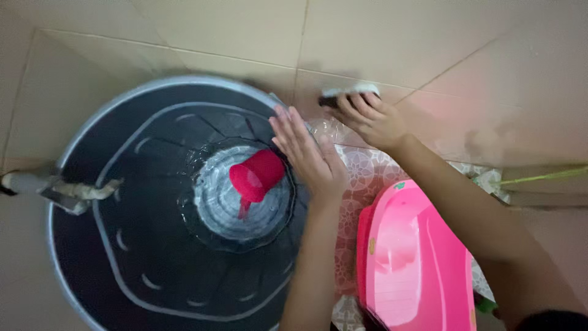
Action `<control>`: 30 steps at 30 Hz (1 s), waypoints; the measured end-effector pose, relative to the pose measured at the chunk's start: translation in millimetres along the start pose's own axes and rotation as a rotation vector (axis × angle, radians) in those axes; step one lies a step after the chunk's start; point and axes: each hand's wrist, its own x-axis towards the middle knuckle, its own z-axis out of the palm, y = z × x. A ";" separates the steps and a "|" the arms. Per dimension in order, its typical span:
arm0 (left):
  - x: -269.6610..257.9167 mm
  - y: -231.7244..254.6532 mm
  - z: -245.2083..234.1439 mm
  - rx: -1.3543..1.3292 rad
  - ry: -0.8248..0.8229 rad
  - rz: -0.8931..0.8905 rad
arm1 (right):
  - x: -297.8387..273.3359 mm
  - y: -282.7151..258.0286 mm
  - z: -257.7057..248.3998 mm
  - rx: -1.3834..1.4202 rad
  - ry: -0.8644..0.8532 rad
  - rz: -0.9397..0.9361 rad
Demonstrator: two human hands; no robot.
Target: The person scrubs the tiled bathroom walls using a small brush and water. They repeatedly scoop water from a large bucket with a pink cup, pour it onto the wall, and scrub the surface. The person also handles a pink package and a small basket of items during the process.
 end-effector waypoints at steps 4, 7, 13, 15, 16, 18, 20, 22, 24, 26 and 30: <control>-5.2 6.2 5.4 -0.004 -0.120 0.001 | -29.4 16.5 -7.7 0.075 -0.024 0.118; -5.7 4.5 10.7 0.032 -0.171 -0.033 | -20.3 33.2 -7.7 0.033 0.185 0.364; -0.9 -2.1 12.0 0.107 -0.179 -0.064 | -14.5 19.0 -4.5 0.178 0.065 0.262; -2.3 -2.2 9.0 0.094 -0.181 -0.067 | -18.1 8.4 -9.4 0.195 -0.003 0.242; -2.2 -1.7 7.9 0.089 -0.181 -0.061 | -16.8 5.9 -10.6 0.192 0.018 0.279; -0.6 -1.1 10.8 0.080 -0.176 -0.053 | -13.9 10.2 -8.9 0.136 0.109 0.375; -2.9 -2.1 9.4 0.093 -0.172 -0.051 | -7.8 12.7 -2.4 0.046 0.251 0.501; 0.2 -7.4 8.9 0.119 -0.140 -0.037 | 2.5 9.5 11.6 0.005 0.272 0.492; 0.7 -12.4 6.0 0.132 -0.120 -0.052 | 2.4 -1.8 23.4 -0.015 0.272 0.437; 2.4 -15.6 5.8 0.132 -0.104 -0.080 | -9.3 -14.9 33.5 -0.025 0.265 0.342; 0.4 -19.5 7.7 0.147 -0.100 -0.086 | -49.0 -41.4 37.9 0.115 -0.010 0.194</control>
